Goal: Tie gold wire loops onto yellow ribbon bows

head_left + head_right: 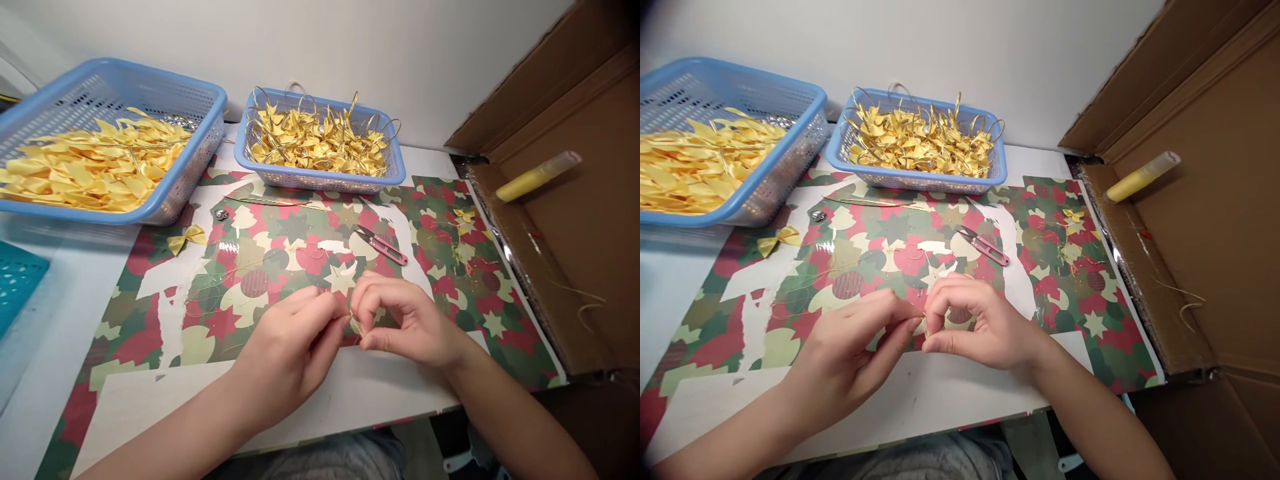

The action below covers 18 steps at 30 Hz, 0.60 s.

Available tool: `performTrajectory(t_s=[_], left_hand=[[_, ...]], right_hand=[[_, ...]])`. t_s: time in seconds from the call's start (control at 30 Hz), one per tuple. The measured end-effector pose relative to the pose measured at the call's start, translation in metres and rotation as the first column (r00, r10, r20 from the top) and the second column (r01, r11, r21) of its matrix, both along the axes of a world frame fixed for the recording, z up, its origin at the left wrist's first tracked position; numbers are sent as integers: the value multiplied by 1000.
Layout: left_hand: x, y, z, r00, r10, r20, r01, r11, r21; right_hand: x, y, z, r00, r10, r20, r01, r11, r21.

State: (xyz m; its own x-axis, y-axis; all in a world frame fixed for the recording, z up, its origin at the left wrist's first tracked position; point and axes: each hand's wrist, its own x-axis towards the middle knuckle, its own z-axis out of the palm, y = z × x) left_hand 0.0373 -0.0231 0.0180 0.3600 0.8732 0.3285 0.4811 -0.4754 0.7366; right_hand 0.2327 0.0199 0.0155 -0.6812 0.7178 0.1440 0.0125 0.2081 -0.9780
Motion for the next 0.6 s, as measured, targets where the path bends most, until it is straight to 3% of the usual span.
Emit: performTrajectory(t_s=[0.2,0.4,0.6], left_hand=[[-3,3,2,998,-10,57,15,996,-86],[-7,4,4,994,-34,103,50,988,-149],[-8,6,6,990,-24,138,69,941,-331]], right_hand=[[0,0,-2,994,-9,-106,-12,981,-194],[0,2,-3,982,-9,-187,-68,913,-403],[4,5,-9,972,-17,-235,-112,845,-523]])
